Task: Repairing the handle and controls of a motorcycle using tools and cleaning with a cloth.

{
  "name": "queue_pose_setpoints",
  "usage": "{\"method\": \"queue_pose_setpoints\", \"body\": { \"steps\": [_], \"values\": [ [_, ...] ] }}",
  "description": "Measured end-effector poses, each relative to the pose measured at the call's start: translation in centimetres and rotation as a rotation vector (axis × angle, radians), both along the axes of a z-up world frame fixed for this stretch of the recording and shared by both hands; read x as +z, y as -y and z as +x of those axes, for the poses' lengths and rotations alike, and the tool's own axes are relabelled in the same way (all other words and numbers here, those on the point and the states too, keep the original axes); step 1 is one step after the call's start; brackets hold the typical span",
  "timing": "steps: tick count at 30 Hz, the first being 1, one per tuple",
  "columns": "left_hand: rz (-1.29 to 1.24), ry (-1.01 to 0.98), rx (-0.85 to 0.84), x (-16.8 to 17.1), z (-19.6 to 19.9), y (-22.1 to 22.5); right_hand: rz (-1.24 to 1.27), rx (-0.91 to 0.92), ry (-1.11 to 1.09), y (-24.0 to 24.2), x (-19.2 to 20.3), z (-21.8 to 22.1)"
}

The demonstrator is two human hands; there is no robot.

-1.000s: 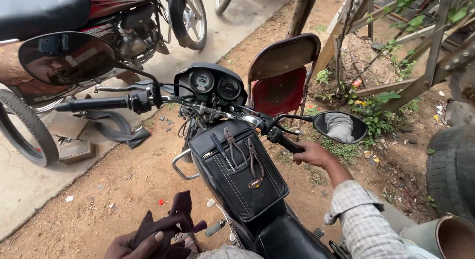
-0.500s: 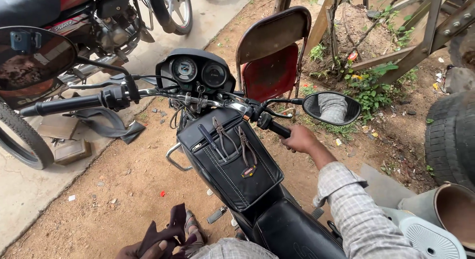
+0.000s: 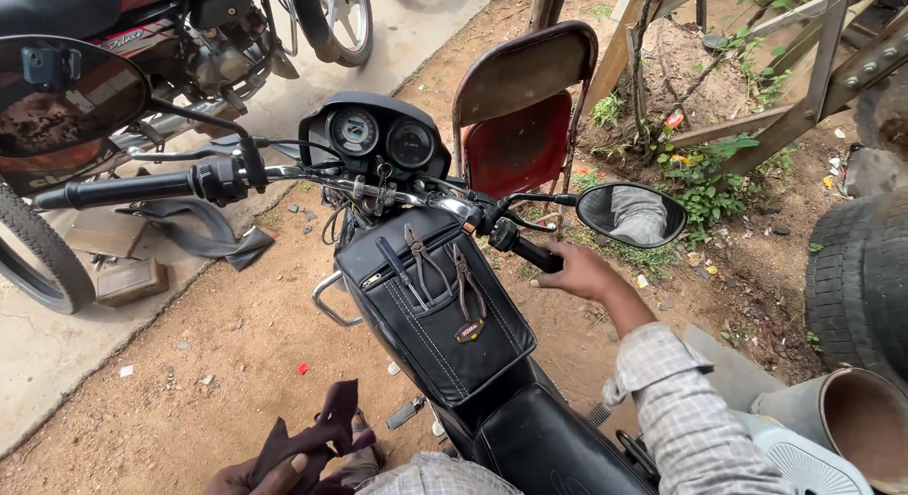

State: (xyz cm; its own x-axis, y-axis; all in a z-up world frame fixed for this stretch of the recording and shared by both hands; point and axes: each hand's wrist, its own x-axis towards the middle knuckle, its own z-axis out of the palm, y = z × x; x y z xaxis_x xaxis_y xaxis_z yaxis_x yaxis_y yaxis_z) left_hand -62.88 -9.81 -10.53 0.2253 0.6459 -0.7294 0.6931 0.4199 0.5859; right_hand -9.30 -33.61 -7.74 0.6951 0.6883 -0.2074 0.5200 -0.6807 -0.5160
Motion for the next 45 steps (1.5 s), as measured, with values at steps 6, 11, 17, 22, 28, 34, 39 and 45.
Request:
{"method": "queue_pose_setpoints", "body": {
  "steps": [6, 11, 17, 22, 28, 34, 39, 45],
  "values": [
    [-0.062, -0.005, -0.065, 1.5, 1.0, 0.1, -0.009, 0.05, -0.747, -1.0, -2.5, 6.1],
    [-0.08, 0.02, -0.091, 1.6, 1.4, 0.2, -0.06, 0.057, -0.947, -1.3, -5.0, 4.8],
    [-0.09, -0.045, -0.071, 2.0, 2.8, 0.3, -0.045, -0.101, -0.061, -1.2, -4.3, -2.7],
    [-0.094, -0.005, -0.055, 1.9, 2.5, 0.3, -0.041, -0.19, 0.457, -1.7, -4.1, -4.3],
    [-0.119, 0.024, -0.039, 0.5, 1.7, -0.1, -0.116, -0.051, 0.096, -1.5, 0.6, -1.8],
    [-0.152, 0.086, -0.042, 3.1, 3.3, 1.1, -0.043, 0.088, -0.665, -3.0, -4.7, 6.2],
    [-0.132, 0.073, -0.117, 3.5, 3.6, 1.4, -0.123, 0.071, -0.882, -3.6, -4.4, 4.8],
    [-0.116, 0.026, -0.158, 3.0, 4.1, 1.1, -0.152, -0.164, -0.061, -3.5, -5.5, -2.0]
  ]
}}
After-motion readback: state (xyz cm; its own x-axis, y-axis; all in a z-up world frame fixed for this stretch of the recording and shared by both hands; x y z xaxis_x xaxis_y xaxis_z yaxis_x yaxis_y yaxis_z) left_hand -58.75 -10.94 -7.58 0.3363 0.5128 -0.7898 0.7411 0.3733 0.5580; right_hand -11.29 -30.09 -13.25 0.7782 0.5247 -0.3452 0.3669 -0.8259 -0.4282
